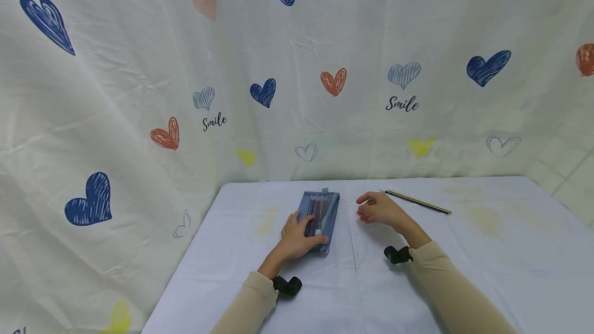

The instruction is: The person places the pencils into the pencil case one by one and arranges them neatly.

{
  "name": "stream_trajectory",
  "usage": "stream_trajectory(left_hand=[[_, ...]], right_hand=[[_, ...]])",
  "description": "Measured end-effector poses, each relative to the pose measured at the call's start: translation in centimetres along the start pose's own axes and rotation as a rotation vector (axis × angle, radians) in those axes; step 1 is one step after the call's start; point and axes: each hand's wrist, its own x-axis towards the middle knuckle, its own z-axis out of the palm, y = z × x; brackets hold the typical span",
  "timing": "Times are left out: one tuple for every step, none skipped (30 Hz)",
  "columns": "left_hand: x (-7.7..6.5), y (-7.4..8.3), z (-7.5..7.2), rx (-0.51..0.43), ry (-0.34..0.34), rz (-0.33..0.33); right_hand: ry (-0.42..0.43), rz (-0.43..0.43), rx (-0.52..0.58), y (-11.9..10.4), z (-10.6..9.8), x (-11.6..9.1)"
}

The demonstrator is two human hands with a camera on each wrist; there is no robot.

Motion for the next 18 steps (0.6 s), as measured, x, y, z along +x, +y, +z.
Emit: stream_trajectory(left_hand=[[0.0,0.0,0.0,0.001,-0.002,0.003],[0.0,0.0,0.0,0.0,-0.004,0.006],[0.0,0.0,0.0,-0.003,-0.005,0.009],[0.0,0.0,0.0,-0.004,-0.003,0.011],[0.1,0.0,0.0,-0.005,-0.003,0.012],[0.1,0.0,0.0,-0.002,-0.003,0.011],[0.1,0.0,-0.1,-0.002,-0.003,0.011],[0.1,0.0,-0.1,-0.004,-0.004,0.01],[0.1,0.0,0.0,-0.002,-0.003,0.008],[0.1,0.0,0.0,-0.001,-0.003,0.006],[0.1,0.0,0.0,0.0,-0.003,0.002],[0.1,0.0,0.0,0.001,-0.002,0.0],[0.1,0.0,0.0,-0.001,-0.001,-0.002],[0.1,0.0,0.0,-0.001,0.0,-0.004],[0.1,0.0,0.0,-0.001,0.0,-0.005],[0.1,0.0,0.0,-0.002,0.001,-0.005],[0.1,0.1,-0.1,-0.004,0.001,-0.005],[0.0,0.0,-0.1,-0.004,0.003,-0.005]], right_hand=[[0.008,-0.01,-0.02,0.2,-0.4,-0.1],[0.022,-0.013,-0.036,0.4,-0.7,-0.2],[0.036,-0.016,-0.053,0.7,-1.1,-0.3],[0.053,-0.011,-0.066,0.9,-1.4,-0.2],[0.064,-0.016,-0.087,1.1,-1.8,-0.2],[0.076,-0.02,-0.105,1.3,-2.2,-0.3],[0.088,-0.026,-0.132,1.5,-2.5,-0.3],[0.104,-0.028,-0.15,1.6,-2.9,-0.4],[0.118,-0.032,-0.171,1.8,-3.2,-0.5],[0.133,-0.036,-0.195,2.0,-3.5,-0.6],[0.145,-0.042,-0.22,2.1,-3.9,-0.7],[0.161,-0.044,-0.243,2.2,-4.2,-0.9],[0.176,-0.044,-0.265,2.3,-4.5,-1.0],[0.192,-0.042,-0.286,2.4,-4.9,-1.1],[0.206,-0.044,-0.312,2.6,-5.3,-1.2],[0.219,-0.05,-0.334,2.7,-5.6,-1.3],[0.23,-0.051,-0.354,2.9,-6.0,-1.3],[0.24,-0.055,-0.371,3.2,-6.4,-1.3]])
